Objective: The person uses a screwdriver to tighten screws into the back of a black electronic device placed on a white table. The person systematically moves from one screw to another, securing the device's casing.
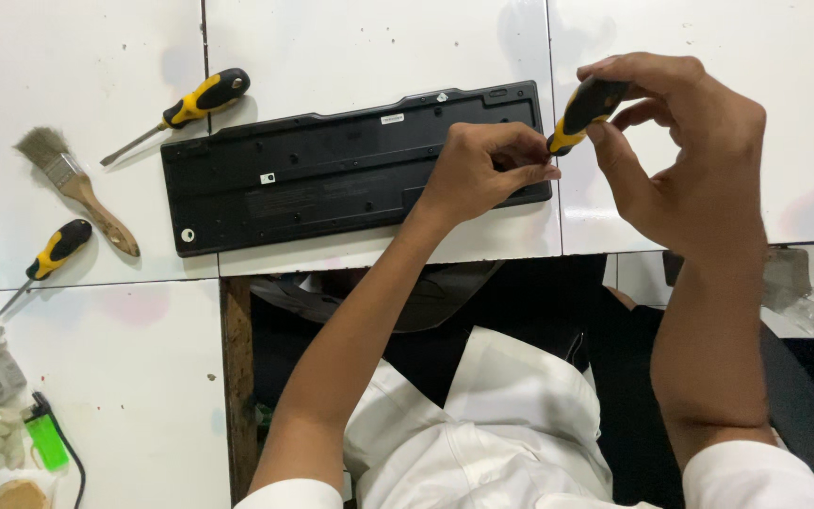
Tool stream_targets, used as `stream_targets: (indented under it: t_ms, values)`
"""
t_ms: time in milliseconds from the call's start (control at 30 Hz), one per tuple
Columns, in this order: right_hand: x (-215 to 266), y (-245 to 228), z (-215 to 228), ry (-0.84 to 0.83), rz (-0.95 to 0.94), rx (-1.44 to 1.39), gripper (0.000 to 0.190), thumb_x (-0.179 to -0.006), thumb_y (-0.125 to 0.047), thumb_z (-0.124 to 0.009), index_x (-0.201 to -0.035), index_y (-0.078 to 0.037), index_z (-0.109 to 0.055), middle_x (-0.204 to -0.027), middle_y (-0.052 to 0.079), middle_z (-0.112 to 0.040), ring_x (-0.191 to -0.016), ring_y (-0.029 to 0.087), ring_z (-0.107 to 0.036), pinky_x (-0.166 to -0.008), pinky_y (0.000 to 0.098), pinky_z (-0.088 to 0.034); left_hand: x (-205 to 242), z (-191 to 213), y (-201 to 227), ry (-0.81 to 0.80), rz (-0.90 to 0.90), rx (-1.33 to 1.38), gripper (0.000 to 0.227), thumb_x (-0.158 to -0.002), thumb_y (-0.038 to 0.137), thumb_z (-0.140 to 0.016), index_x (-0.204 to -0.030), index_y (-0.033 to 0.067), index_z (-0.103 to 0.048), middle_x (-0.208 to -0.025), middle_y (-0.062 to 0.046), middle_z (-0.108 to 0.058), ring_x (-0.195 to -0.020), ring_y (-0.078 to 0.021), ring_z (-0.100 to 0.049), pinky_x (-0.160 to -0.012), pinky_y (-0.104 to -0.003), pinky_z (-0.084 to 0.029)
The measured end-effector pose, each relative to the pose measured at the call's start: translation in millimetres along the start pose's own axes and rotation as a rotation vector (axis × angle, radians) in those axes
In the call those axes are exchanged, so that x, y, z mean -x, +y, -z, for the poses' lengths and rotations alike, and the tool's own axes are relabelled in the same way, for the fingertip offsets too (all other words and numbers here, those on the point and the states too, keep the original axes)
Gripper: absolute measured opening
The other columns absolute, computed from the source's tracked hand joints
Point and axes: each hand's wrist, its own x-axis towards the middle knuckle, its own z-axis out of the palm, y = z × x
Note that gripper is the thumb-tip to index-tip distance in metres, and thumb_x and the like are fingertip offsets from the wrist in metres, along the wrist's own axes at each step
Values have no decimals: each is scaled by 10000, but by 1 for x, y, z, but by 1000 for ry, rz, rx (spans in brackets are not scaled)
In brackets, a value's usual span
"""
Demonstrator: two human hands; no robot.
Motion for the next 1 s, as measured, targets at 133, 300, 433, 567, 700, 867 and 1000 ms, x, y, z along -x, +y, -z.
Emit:
stream_targets:
  t_ms: [133,300,433,567,700,867,1000]
  values:
    - [2,3,2,-10,12,15,282,-1165,208,-706,-1422,152,-605,-1373,327,-706,-1091,404,-758,-939,434,-643,0,-1,1,1,-1,8,207,-874,138,-896,-1015,46,-776,-881,-61,-812,-766,-135,-802,-724,-218,-698]
    - [2,5,3,-26,45,21,274,-1163,206,-694,-1423,178,-610,-1365,336,-689,-1077,420,-759,-933,449,-649,-1,1,2,3,-2,1,211,-873,144,-898,-1017,49,-776,-888,-63,-813,-768,-139,-804,-727,-221,-696]
    - [1,3,3,-27,12,13,273,-1177,210,-709,-1428,161,-614,-1360,322,-700,-1101,404,-751,-944,442,-637,-1,1,2,-11,-9,-5,223,-876,139,-898,-1035,49,-770,-896,-66,-816,-771,-141,-812,-744,-228,-711]
    - [0,3,4,-36,39,24,247,-1184,202,-699,-1413,196,-608,-1366,354,-716,-1076,424,-766,-930,447,-635,0,0,2,4,-10,-3,215,-883,159,-891,-1019,46,-769,-873,-59,-803,-740,-130,-782,-712,-218,-691]
    - [1,2,4,-45,8,11,262,-1179,240,-716,-1420,197,-621,-1387,343,-694,-1125,430,-750,-959,451,-631,0,0,0,-11,-16,-2,224,-891,160,-886,-1042,45,-768,-892,-63,-810,-774,-138,-803,-731,-222,-698]
    - [2,5,6,-77,67,56,270,-1218,209,-750,-1433,222,-587,-1392,397,-704,-1129,462,-771,-962,475,-644,-1,1,0,-3,-34,-17,220,-883,162,-896,-1027,54,-770,-890,-61,-816,-774,-140,-814,-735,-228,-710]
    - [2,3,5,-74,30,6,272,-1201,267,-726,-1428,240,-579,-1387,407,-688,-1151,475,-758,-977,470,-641,0,1,0,-11,-43,-19,197,-890,157,-889,-1010,59,-767,-879,-58,-807,-771,-147,-806,-745,-238,-705]
